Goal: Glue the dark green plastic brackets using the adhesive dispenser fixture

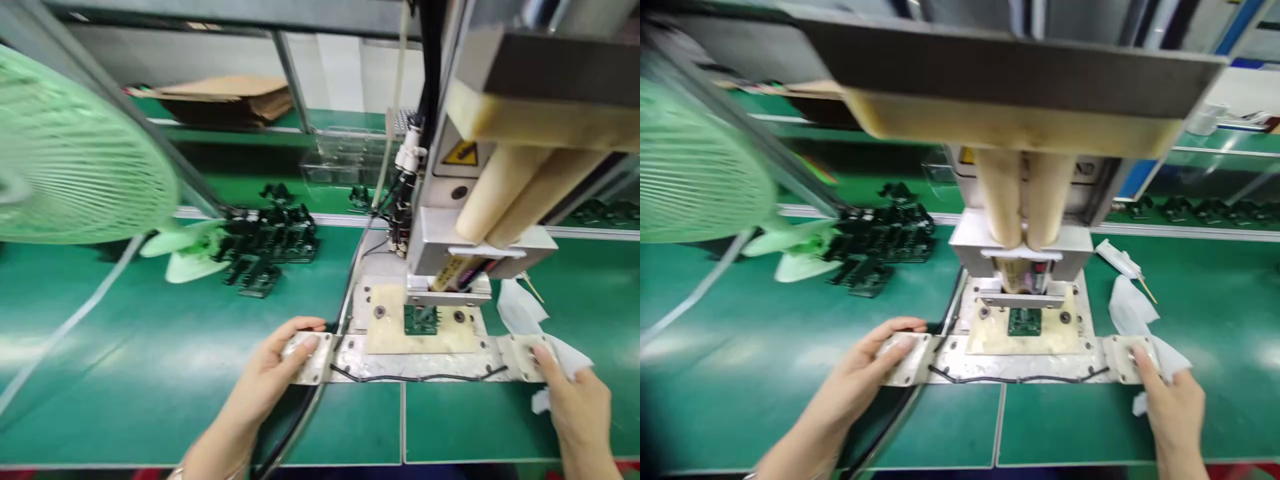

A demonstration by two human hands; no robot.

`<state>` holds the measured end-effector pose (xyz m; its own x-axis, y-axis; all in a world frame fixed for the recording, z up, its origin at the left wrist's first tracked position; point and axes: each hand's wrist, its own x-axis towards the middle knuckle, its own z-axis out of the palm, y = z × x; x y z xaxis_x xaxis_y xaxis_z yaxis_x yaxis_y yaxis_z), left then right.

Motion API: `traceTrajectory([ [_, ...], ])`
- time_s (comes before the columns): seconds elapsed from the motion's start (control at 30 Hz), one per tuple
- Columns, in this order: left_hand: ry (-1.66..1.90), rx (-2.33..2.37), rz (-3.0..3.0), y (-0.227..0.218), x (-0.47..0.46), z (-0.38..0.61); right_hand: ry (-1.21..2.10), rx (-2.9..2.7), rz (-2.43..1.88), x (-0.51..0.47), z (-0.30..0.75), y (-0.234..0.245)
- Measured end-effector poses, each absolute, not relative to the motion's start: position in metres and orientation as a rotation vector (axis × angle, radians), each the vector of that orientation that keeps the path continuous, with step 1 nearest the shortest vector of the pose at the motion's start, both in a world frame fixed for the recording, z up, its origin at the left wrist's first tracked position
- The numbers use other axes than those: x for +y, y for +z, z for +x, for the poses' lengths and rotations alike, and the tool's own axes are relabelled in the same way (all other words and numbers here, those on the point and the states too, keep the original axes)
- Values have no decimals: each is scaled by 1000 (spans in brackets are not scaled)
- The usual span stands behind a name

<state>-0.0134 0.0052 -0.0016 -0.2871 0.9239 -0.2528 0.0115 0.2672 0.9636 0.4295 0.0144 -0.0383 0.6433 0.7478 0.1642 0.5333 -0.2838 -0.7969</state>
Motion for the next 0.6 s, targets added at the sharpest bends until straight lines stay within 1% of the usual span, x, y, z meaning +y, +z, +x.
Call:
traceTrajectory([
  [0.2, 1016, 1719, 887, -7, 9, -26, 389, -893, -1941, 22, 416, -34],
  [0.6, 1154, 1656, 740, 8, 9, -7, 352, -958, -1857, 18, 412, -30],
])
